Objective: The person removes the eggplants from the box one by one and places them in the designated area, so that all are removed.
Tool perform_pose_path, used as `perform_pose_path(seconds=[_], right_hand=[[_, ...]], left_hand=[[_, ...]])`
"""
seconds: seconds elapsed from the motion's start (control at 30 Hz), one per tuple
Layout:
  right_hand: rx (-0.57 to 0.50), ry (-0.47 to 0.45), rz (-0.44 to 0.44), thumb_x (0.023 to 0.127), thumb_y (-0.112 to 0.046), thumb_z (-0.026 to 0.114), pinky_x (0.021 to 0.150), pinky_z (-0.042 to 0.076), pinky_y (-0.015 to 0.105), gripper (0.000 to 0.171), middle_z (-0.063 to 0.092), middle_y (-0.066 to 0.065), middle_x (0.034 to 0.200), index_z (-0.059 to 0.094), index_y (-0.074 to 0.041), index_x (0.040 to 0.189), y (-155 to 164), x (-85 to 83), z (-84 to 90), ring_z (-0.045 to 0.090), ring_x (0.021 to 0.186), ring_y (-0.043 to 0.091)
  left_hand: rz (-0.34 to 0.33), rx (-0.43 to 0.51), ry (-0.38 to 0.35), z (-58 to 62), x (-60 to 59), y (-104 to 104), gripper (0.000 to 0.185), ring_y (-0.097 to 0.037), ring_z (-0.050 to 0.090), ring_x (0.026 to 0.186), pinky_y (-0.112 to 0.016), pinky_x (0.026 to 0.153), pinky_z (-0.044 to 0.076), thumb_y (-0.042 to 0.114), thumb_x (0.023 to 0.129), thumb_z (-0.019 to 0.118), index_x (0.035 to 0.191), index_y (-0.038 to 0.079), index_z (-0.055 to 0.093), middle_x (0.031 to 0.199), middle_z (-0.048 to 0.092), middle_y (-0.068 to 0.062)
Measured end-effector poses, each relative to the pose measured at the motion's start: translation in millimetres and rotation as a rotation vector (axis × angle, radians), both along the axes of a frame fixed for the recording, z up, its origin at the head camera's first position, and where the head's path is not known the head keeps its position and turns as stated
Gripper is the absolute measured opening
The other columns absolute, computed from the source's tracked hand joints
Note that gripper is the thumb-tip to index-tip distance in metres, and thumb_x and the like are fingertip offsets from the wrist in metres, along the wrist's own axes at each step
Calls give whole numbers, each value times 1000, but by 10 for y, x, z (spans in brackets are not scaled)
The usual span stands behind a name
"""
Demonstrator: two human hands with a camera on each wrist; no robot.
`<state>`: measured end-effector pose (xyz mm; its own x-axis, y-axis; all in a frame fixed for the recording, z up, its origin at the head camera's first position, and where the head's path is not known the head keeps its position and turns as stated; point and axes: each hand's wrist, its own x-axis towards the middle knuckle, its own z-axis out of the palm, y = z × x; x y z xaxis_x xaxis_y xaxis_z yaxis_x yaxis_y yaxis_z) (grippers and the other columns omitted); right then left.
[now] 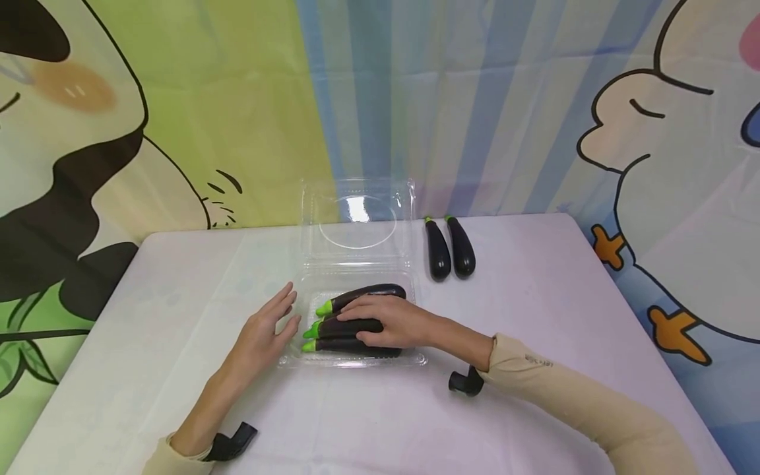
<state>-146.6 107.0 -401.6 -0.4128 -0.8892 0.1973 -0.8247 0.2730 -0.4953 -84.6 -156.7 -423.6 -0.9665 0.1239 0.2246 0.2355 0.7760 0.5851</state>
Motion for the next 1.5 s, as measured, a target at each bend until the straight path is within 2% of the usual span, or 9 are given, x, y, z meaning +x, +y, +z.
perform_pose_path(seconds=[0.37, 0.73, 0.97, 1.23, 1.5], right_hand=[[-71, 8, -168, 85, -22, 61, 93, 50, 29, 39, 59, -7, 124, 58, -22, 123, 76, -61, 56, 56, 115, 9], [-156, 10, -171, 87, -19, 59, 93, 50, 32, 38, 59, -3, 123, 56, -18, 125, 95, -97, 59, 56, 115, 12], [-141, 44, -258, 85, -20, 60, 92, 51, 32, 37, 60, -7, 120, 58, -21, 121, 143, -101, 97, 57, 112, 10], [-174, -8, -278, 86, -18, 61, 93, 49, 34, 38, 59, -4, 121, 56, -19, 123, 219, -144, 87, 55, 112, 11], [-184, -53, -335, 81, -14, 62, 92, 49, 33, 33, 59, -7, 115, 55, -21, 113, 230, -170, 96, 55, 107, 8]], left_hand=[[-1, 5, -11, 30, -3, 5, 48, -29, 43, 130, -45, 102, 41, 16, 89, 57, 133, -1, 46, 146, 38, -12], [-7, -2, 11, 35, 3, 14, 48, -30, 43, 129, -44, 102, 42, 15, 88, 58, 131, -3, 47, 145, 38, -14], [-7, -3, 9, 31, 5, 8, 48, -30, 43, 129, -45, 102, 42, 15, 88, 58, 131, -4, 46, 145, 39, -15], [5, -1, -10, 21, 3, -3, 48, -30, 43, 129, -45, 102, 41, 16, 89, 57, 132, -2, 46, 145, 39, -13], [1, 0, 9, 6, 0, -11, 47, -28, 44, 129, -43, 102, 42, 17, 89, 57, 132, -1, 47, 145, 39, -11]])
